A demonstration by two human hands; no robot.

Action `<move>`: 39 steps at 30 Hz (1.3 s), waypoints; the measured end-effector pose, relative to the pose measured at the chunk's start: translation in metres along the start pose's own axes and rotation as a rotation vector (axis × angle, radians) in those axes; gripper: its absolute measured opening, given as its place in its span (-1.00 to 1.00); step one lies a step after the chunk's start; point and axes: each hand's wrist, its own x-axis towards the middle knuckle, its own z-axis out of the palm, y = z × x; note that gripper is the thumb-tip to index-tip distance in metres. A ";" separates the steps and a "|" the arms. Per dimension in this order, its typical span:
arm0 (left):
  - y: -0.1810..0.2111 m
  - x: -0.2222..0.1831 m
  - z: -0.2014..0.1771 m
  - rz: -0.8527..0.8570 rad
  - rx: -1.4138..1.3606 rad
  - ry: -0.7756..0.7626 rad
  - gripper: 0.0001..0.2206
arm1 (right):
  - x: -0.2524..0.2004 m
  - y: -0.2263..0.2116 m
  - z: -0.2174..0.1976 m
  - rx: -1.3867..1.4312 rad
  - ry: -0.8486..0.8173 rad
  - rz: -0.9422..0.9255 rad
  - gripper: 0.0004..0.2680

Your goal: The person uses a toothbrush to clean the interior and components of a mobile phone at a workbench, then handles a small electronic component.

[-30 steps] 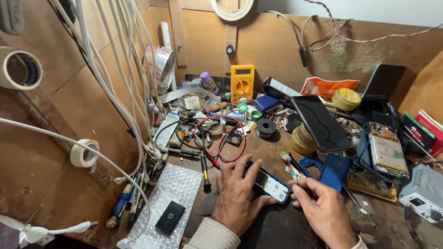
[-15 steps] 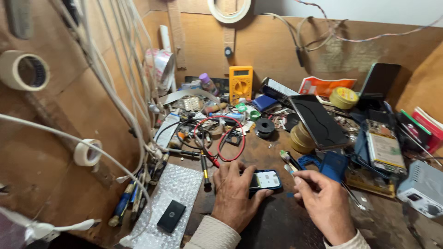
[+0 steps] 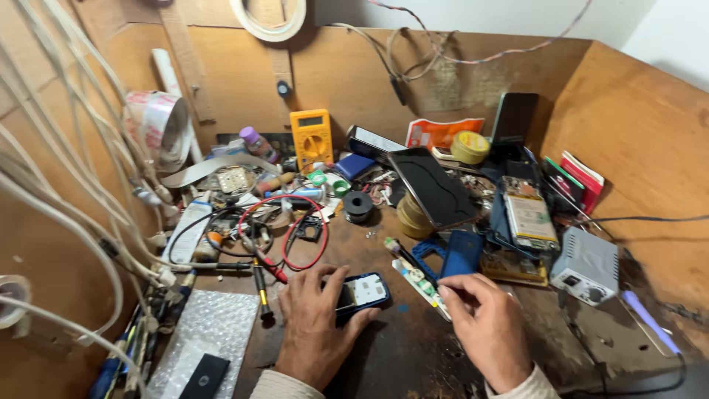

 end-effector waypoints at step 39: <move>0.091 0.005 0.071 0.235 -0.312 -0.410 -0.54 | 0.094 0.087 -0.060 -0.549 -0.030 0.203 -0.85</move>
